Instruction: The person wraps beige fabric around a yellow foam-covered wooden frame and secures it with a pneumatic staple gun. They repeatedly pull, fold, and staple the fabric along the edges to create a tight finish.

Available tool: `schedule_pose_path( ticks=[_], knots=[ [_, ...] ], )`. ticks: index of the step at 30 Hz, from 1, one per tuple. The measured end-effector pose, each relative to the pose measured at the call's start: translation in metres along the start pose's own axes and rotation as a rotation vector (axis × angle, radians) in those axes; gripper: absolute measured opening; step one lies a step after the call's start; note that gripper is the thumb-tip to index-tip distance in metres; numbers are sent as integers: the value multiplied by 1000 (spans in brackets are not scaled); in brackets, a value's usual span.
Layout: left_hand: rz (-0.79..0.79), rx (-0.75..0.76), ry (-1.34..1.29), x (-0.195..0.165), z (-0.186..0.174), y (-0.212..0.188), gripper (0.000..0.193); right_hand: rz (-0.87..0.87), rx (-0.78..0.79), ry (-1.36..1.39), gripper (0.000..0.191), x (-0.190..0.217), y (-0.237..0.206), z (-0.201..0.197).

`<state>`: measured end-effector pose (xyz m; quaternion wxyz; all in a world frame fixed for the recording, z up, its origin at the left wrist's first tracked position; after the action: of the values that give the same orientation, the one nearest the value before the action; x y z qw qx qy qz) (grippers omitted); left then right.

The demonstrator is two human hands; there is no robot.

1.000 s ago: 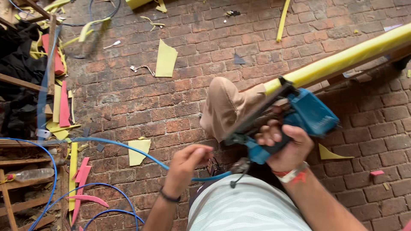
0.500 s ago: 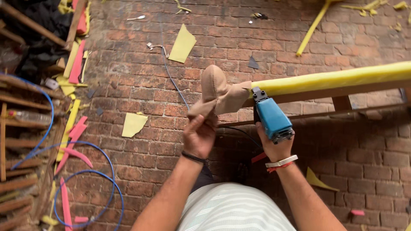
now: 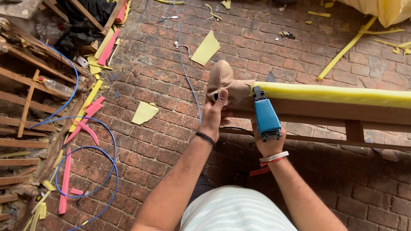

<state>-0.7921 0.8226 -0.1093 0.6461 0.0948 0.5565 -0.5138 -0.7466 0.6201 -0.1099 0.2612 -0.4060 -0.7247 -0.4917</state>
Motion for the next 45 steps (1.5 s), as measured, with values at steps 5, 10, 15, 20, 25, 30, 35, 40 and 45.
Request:
schedule_pose_path(
  ticks=[5,10,15,20,25,30,35,40,45],
  knots=[
    [244,-127,250,8,-7,6,36,-22,11,-25,13,-6,0,3],
    [424,-26,303,31,-21,4,31,-98,-30,-91,8,-3,0,8],
    [458,98,280,61,-26,15,34,-71,-83,-155,5,3,-6,8],
    [506,199,362,81,-32,46,28,-1,-111,-231,9,9,-16,4],
    [478,273,389,83,-35,72,29,138,-157,-137,10,13,-25,0],
    [473,296,565,65,-36,71,25,43,-172,-97,10,53,-52,3],
    [497,332,683,57,-35,71,17,-13,-56,-135,40,78,-60,23],
    [528,353,675,64,-38,73,11,66,-43,-35,46,82,-56,38],
    [725,341,717,55,-39,70,5,44,-83,-84,38,89,-56,49]
  ],
)
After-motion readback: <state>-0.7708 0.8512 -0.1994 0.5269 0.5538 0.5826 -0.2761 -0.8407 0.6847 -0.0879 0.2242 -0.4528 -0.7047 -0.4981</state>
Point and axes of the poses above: each hand's wrist, its own y-axis towards the middle knuckle, its own z-axis out of the palm, x = y × z, the point moved 6 cm from there along y, towards the middle knuckle, and after that the axes turned 4 degrees about -x, right-handed, at the moved point
